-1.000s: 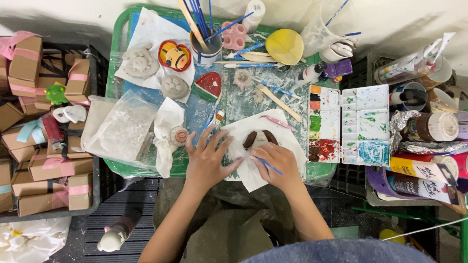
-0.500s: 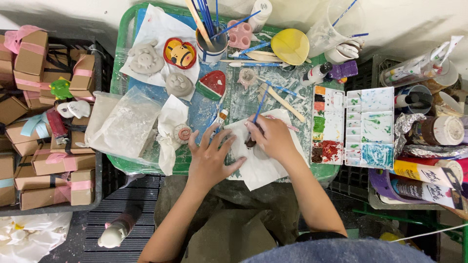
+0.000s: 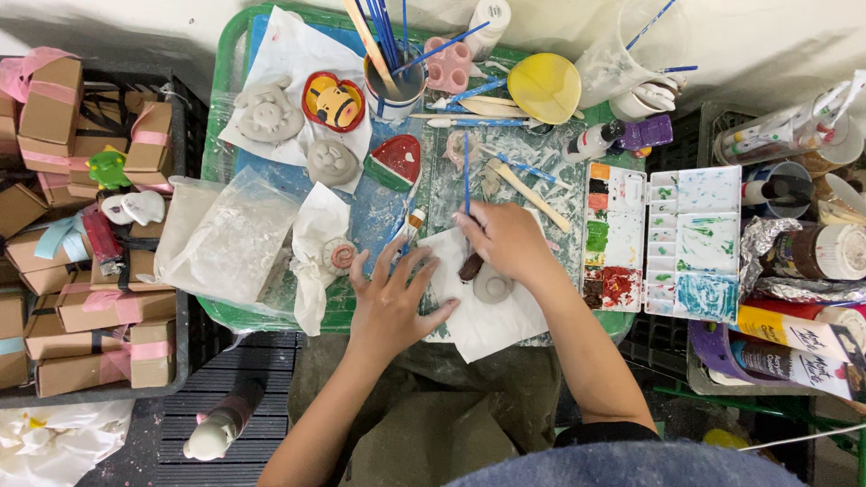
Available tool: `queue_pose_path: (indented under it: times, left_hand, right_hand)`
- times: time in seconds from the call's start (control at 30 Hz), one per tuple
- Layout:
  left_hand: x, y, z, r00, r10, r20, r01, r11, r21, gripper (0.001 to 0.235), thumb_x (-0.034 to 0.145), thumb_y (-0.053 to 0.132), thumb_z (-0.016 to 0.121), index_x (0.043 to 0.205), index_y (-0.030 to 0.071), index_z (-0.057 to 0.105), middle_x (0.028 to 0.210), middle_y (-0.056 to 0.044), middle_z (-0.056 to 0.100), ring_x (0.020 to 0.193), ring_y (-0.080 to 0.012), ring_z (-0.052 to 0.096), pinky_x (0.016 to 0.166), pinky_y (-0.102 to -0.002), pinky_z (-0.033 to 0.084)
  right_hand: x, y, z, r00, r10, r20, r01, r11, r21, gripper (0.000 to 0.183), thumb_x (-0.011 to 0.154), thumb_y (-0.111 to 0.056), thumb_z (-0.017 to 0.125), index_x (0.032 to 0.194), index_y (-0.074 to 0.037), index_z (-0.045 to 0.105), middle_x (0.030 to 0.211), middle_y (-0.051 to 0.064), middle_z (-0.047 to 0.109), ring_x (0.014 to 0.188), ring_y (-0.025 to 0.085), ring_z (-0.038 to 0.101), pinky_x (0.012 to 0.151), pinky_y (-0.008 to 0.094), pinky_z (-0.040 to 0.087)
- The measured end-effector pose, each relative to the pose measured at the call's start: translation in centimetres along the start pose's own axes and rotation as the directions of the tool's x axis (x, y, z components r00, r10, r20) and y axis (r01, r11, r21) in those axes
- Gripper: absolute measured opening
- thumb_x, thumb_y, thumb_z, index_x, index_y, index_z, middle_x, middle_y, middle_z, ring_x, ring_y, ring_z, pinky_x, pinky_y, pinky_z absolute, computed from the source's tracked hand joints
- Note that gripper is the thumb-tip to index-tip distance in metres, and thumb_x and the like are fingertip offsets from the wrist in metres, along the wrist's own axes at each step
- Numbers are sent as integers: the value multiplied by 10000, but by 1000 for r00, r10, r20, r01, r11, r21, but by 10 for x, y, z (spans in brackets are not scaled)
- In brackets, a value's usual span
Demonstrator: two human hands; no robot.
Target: The person is painting a small clay dog figurine with a brush, applying brown paint to the ears and face while holding the object by hand over a messy workspace.
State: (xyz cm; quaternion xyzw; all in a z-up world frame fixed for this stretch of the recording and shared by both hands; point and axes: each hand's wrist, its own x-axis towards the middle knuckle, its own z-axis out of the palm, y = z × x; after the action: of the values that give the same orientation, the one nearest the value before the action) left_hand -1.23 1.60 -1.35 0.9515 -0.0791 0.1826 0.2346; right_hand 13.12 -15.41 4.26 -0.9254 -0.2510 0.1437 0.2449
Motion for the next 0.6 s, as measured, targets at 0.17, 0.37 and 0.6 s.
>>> queue_pose_path:
  times: [0.17, 0.37, 0.6]
  left_hand:
    - [-1, -1, 1, 1000, 5, 5, -6, 1000, 6, 536, 830, 593, 779, 1117, 144, 728, 1295, -10, 619, 1394, -267, 434, 1134, -573, 190]
    - [2, 2, -2, 1000, 24, 6, -24, 1000, 2, 514, 820, 571, 806, 1094, 143, 729, 1293, -9, 617, 1385, -269, 441, 1142, -570, 197]
    - [9, 12, -13, 1000, 4, 5, -4, 1000, 19, 468, 807, 530, 819, 1053, 139, 746, 1286, 17, 631, 1355, -267, 484, 1145, -551, 204]
  right_hand:
    - [-12, 18, -14, 988, 112, -102, -107, 993, 59, 220, 1031, -311, 577, 1017, -119, 682, 705, 86, 690, 615, 277, 667, 581, 412, 488]
    - [-114, 100, -48, 851, 151, -503, 21, 947, 320, 154, 1176, -130, 493, 1116, -36, 599, 930, 49, 701, 738, 113, 599, 646, 279, 474]
    - [-204, 146, -24, 643, 503, -578, -111, 808, 579, 77, 1090, -117, 575, 1072, -48, 604, 824, 32, 708, 557, 32, 516, 499, 216, 383]
